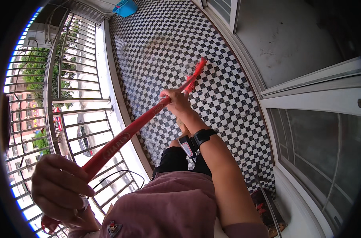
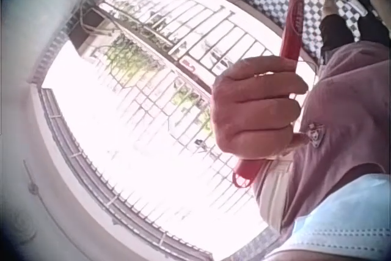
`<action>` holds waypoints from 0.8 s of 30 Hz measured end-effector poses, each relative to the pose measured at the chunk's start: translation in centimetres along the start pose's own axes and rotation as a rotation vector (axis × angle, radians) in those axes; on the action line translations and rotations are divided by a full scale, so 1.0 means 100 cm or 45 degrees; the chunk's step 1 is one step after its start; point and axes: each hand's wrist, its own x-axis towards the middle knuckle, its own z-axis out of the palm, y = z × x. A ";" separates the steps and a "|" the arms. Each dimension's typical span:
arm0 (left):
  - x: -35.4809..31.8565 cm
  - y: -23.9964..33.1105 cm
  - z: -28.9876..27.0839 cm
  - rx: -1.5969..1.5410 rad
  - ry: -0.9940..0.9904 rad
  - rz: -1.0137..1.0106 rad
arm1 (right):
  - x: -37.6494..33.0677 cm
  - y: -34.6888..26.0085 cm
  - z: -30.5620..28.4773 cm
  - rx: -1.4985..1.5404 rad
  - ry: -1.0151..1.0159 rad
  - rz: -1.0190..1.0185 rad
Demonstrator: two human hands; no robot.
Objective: Pouring water and sweeping the floor on an outdoor balcony.
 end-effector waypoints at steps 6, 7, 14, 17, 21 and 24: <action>-0.147 -0.072 -0.069 -0.567 0.780 0.179 | -0.019 -0.072 0.000 -0.148 -0.081 0.113; -0.146 -0.086 -0.064 -0.647 0.903 0.070 | -0.023 -0.073 0.007 -0.111 -0.162 0.243; -0.168 -0.175 -0.109 -0.653 0.676 -0.279 | 0.056 -0.012 0.098 -0.046 -0.347 0.349; -0.169 -0.161 -0.142 -0.182 0.435 -0.314 | 0.160 -0.006 0.169 0.102 -0.131 0.067; -0.139 -0.188 -0.143 0.113 0.014 -0.353 | 0.255 0.029 0.205 0.176 0.053 -0.128; -0.146 -0.187 -0.168 0.116 -0.015 -0.307 | 0.280 -0.004 0.184 -0.063 -0.010 -0.011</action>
